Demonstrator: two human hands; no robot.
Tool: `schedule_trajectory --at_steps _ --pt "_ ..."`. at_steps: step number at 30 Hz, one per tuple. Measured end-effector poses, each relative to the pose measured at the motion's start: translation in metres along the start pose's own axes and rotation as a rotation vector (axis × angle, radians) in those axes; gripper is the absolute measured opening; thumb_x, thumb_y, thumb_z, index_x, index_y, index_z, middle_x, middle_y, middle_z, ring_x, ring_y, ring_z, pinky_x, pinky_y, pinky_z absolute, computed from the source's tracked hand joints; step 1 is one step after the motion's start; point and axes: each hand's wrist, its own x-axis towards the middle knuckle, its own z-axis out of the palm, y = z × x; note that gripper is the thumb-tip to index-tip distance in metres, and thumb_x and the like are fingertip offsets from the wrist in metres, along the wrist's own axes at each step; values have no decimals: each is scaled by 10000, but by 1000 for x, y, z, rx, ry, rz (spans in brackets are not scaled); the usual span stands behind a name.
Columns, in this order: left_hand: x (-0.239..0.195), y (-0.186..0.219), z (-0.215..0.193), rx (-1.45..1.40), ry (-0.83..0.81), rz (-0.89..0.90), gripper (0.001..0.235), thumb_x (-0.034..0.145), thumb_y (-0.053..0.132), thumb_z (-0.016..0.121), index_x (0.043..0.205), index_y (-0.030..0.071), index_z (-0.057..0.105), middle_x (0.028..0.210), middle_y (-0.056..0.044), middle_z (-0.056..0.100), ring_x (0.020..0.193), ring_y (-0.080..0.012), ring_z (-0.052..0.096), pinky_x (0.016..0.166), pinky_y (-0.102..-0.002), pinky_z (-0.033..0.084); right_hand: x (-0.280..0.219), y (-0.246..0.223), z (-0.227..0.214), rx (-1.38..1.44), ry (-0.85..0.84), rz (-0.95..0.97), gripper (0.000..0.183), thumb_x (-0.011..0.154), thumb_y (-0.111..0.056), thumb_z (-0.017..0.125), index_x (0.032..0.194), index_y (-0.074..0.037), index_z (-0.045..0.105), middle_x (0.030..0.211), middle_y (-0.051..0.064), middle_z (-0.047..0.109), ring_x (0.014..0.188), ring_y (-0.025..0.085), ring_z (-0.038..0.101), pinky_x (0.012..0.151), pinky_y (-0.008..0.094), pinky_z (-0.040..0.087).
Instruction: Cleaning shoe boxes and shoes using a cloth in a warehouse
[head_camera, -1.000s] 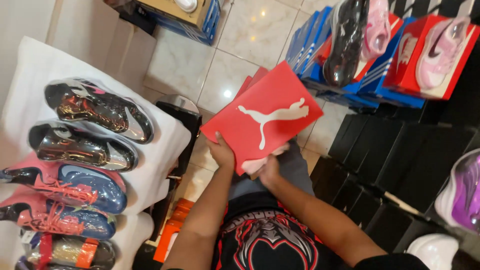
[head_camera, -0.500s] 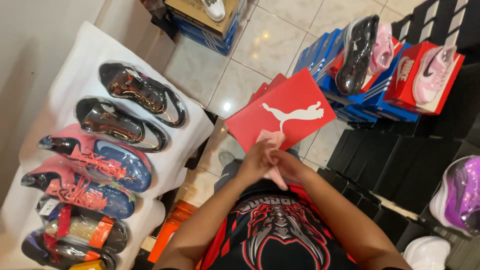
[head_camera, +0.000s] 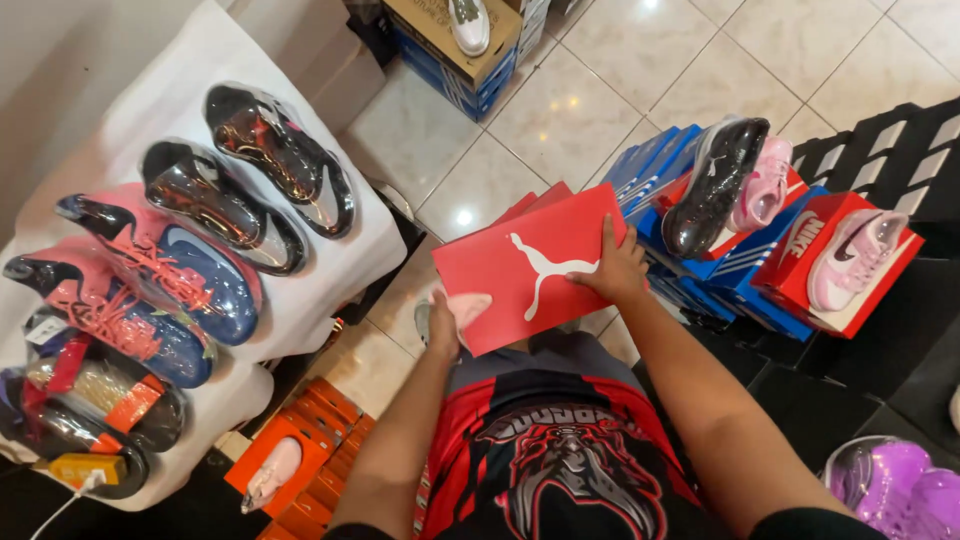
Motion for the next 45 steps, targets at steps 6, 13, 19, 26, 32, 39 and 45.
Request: schedule_trajectory --at_steps 6,13,19,26,32,39,45 --pt "39 53 31 33 48 260 474 1099 399 326 1359 62 534 1395 -199 596 1360 -315 540 1180 -444 360 -11 -8 -4 -2 -8 25 1357 645 -658 871 1669 -302 57 1629 218 122 1405 486 373 1087 665 391" --pt "63 -57 -23 -18 33 -22 586 1042 541 508 1492 168 511 1342 -152 652 1175 -222 643 1016 -399 542 -6 -1 7 9 80 -15 1375 618 -678 869 1670 -263 87 1595 222 158 1357 491 413 1013 690 440" --pt "163 7 -20 351 96 236 586 993 509 536 1380 75 616 1454 -191 566 1421 -327 462 1209 -464 334 0 2 10 31 66 -1 1374 602 -673 870 1669 -267 106 1622 193 148 1401 483 380 1055 691 399" --pt "397 29 -12 1646 -5 363 518 815 578 536 1185 288 753 1229 -25 734 1225 -270 657 992 -464 523 1 -2 10 93 20 79 1383 640 -608 890 1676 -260 42 1642 214 83 1427 513 326 1093 705 360" --pt "324 39 119 1905 -351 433 575 886 427 433 1202 65 749 1256 -178 717 1233 -403 638 1005 -565 493 -5 -7 6 135 14 64 1390 625 -664 878 1673 -267 55 1630 234 124 1415 519 323 1064 699 379" --pt "172 -7 292 1780 -876 600 550 958 280 364 1260 -61 672 1369 -329 610 1339 -486 531 1135 -562 420 -9 -13 -10 174 -56 107 1346 658 -601 906 1670 -249 91 1627 234 134 1435 477 301 1073 662 382" --pt "88 45 281 1513 -683 384 640 984 435 409 1415 -7 581 1535 -216 502 1469 -372 413 1224 -501 314 -1 -4 2 200 -81 75 1268 648 -654 883 1629 -262 182 1651 178 44 1443 447 266 1084 660 356"
